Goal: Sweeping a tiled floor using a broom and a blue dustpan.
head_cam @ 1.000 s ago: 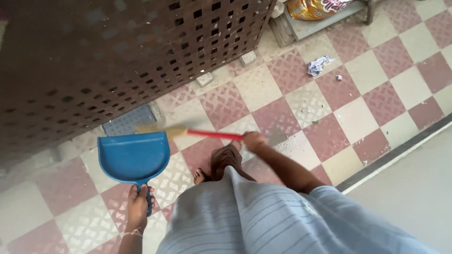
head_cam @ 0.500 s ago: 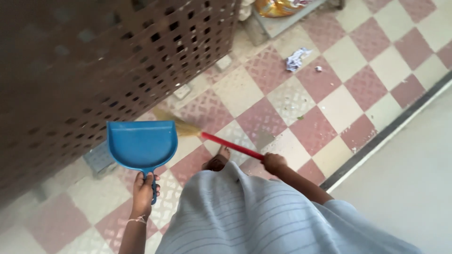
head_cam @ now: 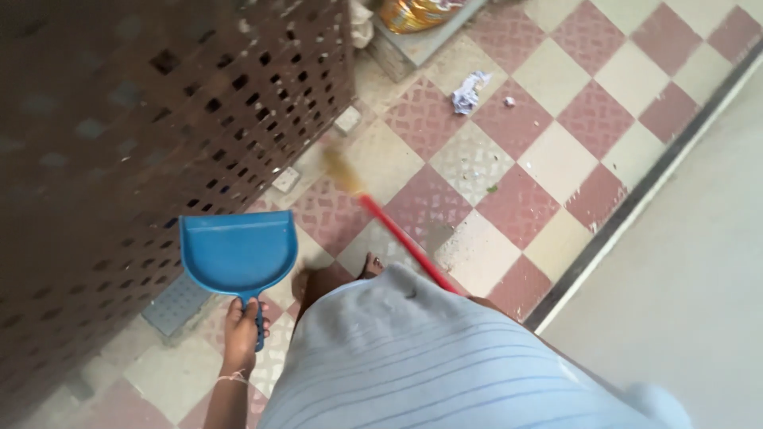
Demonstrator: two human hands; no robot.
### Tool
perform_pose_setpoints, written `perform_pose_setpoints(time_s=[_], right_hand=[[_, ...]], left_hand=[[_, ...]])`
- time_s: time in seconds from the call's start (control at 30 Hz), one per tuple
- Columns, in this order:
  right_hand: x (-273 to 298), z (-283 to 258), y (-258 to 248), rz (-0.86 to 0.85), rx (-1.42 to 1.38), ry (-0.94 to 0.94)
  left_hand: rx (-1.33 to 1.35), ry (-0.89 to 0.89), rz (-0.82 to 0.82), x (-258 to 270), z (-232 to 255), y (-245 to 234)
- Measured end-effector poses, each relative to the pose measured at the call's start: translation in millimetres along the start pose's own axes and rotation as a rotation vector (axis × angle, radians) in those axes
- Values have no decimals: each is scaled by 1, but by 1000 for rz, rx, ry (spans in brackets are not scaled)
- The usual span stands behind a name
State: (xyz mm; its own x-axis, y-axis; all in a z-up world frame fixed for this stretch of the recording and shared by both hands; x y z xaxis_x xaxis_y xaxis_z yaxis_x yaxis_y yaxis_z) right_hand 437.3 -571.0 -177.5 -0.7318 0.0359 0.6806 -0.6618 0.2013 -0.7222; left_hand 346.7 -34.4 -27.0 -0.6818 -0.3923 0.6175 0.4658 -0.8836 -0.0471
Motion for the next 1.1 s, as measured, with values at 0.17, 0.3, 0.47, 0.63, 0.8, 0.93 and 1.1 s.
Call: perform_pose_setpoints(time_s=[0.17,0.3,0.47,0.63,0.8,0.93,1.1], right_hand=[[-3,-33,-11,4,50,-55],[-24,-13,-1,-7,71,-101],[25,111,-19,14,-113,200],[41,108,0,6,-375,477],[69,28,-73,246,-659,463],[59,-14,-159,48,-1150,443],[-79,-102,-237,92,-1052,161]], left_hand=[[-13,-91,-9,-51,12,22],[96,-197,-138,-75,64,83],[7,-143,-317,-82,121,149],[-71,-157,-388,-112,123,179],[-148,-162,-468,-167,137,205],[-232,-150,-508,-228,155,221],[-413,-123,-586,-251,213,238]])
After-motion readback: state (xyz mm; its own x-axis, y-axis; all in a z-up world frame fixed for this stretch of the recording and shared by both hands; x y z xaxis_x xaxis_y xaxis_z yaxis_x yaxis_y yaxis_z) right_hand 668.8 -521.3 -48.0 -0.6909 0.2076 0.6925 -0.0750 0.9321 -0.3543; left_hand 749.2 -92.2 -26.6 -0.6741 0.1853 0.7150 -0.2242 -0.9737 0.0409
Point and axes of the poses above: each hand's wrist, its own x-axis away from the middle knuckle, its own y-axis out of the palm, z = x × y, the point moved 5 cm from there along -x, towards the middle knuckle, and after that the axes turned 3 degrees about z, right-handed, at the moved point
